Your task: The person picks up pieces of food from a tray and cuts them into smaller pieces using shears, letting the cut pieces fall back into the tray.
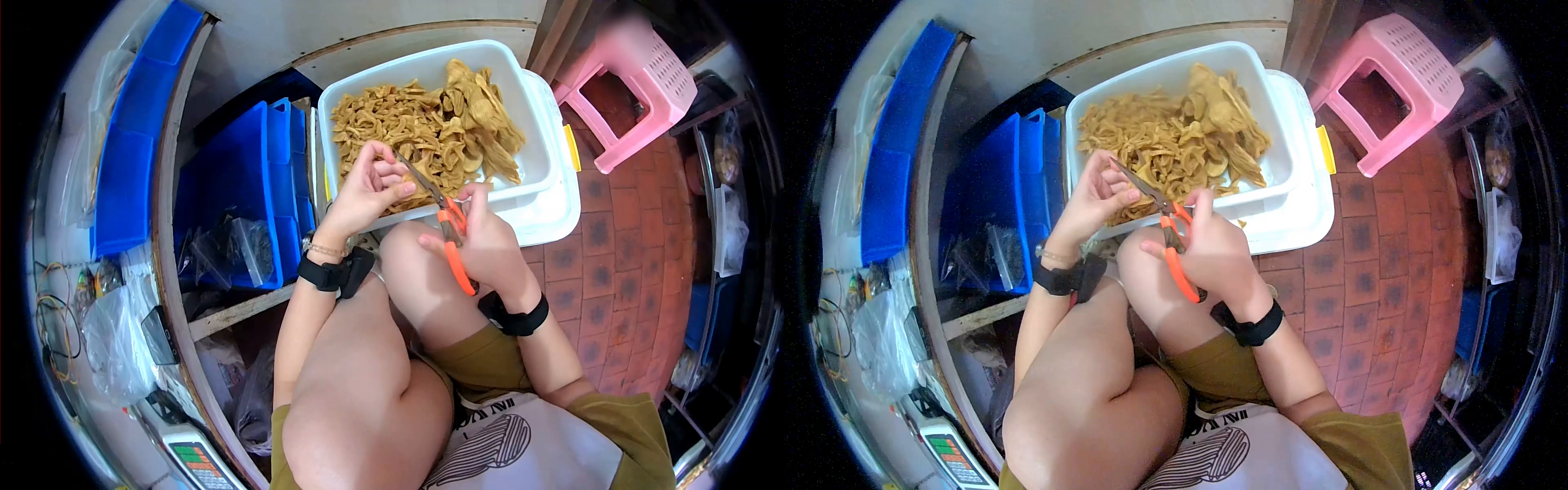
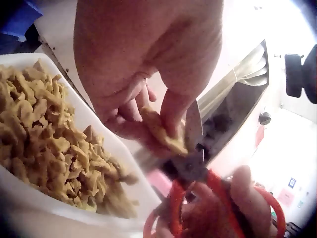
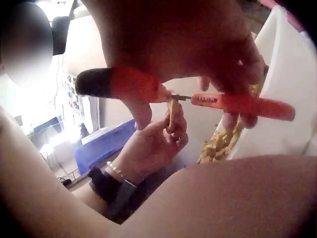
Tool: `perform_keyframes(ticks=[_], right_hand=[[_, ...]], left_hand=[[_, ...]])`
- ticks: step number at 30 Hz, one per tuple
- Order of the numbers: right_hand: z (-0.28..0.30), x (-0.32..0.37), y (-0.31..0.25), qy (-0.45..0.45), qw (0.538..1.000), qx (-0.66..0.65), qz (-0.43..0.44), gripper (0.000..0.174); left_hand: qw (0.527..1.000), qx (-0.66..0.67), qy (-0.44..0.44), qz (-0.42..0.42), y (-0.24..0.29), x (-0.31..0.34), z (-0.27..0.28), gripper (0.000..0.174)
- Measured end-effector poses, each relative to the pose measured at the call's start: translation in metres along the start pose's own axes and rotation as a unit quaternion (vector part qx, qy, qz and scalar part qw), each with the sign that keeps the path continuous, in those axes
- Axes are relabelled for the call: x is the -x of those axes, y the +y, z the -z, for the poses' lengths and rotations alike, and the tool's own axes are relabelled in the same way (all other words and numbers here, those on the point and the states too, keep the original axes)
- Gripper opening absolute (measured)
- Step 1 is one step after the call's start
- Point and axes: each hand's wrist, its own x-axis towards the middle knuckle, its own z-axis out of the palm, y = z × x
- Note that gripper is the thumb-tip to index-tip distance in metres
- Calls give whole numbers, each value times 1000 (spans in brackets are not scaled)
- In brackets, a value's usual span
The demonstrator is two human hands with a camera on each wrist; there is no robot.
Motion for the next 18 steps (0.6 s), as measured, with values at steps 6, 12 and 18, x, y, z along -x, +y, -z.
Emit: perform_keyframes(ticks=[6, 12, 18], right_hand=[[-1, -2, 1, -9, 1000, 3, -15, 74], [-1, -5, 1, 4, 998, -37, -50, 67], [-6, -7, 14, 41, 997, -69, -15, 65]], left_hand=[[1000, -14, -13, 7, -4, -1, -1, 38], [996, -30, 74, -33, -4, -4, -3, 38], [986, -61, 145, -54, -10, -6, 5, 35]])
